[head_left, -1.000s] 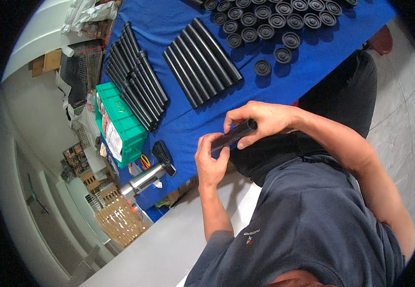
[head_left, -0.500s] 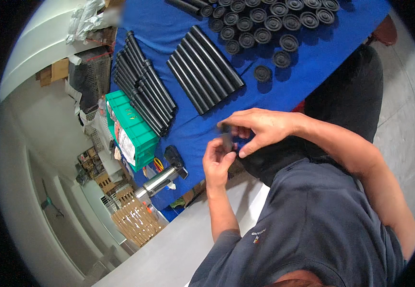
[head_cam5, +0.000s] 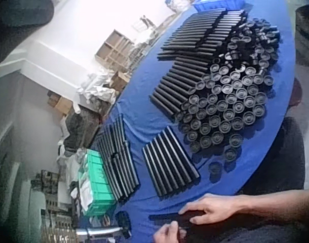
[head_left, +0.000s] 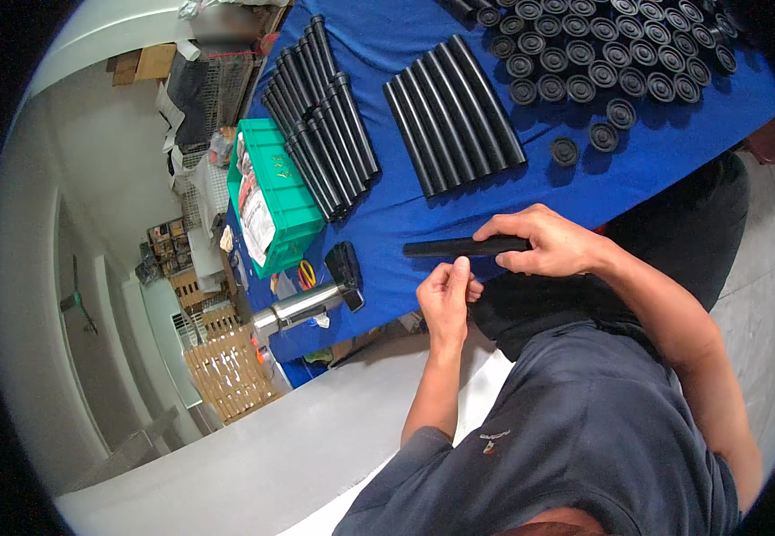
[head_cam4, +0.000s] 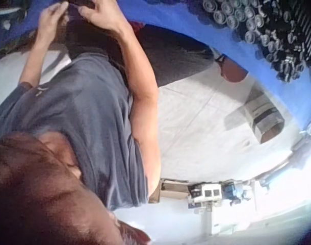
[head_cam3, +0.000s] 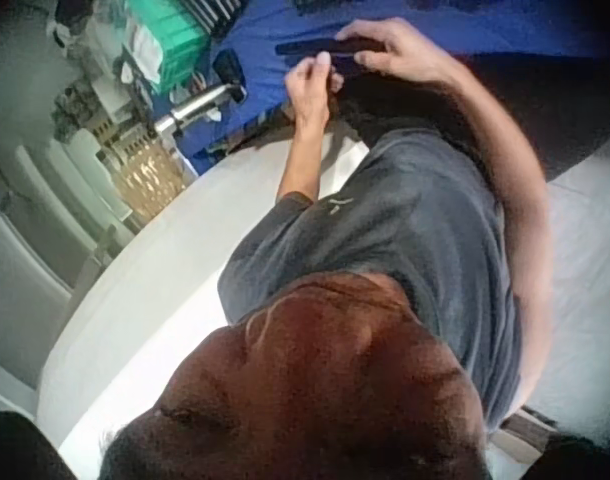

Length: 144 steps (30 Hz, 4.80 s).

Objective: Assembling plastic caps onto black tubes at a factory workstation.

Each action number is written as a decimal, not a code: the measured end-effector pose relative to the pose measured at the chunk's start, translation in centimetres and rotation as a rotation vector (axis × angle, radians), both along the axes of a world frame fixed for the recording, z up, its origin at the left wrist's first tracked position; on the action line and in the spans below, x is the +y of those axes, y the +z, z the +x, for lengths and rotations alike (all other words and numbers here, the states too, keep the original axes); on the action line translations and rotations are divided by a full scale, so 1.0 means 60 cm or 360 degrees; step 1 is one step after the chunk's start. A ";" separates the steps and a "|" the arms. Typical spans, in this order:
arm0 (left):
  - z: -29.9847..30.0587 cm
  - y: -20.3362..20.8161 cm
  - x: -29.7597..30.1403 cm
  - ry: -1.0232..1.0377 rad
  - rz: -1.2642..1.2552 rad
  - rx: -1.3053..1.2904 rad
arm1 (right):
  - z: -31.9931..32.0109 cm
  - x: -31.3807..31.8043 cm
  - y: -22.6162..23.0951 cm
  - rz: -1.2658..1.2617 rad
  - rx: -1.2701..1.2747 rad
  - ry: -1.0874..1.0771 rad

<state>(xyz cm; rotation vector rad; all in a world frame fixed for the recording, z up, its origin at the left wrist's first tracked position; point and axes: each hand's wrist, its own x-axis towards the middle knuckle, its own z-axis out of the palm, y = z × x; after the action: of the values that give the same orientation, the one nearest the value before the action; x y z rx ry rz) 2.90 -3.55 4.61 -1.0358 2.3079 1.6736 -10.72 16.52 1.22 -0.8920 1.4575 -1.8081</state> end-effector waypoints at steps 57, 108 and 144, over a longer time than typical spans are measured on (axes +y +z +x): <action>-0.045 0.017 -0.004 0.0610 0.1176 0.0700 | 0.002 -0.016 -0.028 -0.0274 0.0090 -0.0093; -0.015 0.026 0.005 -0.0353 0.0036 0.0807 | -0.004 0.008 0.001 0.0075 -0.0137 -0.0048; -0.105 -0.094 0.043 0.0018 0.1995 0.1200 | -0.005 0.027 -0.010 0.0033 -0.0489 -0.0427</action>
<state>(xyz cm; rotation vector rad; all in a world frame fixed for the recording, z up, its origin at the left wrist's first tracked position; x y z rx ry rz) -3.37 -0.97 -1.02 -0.1189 0.8549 3.0809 -11.02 18.16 0.65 -0.3969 1.4434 -2.0138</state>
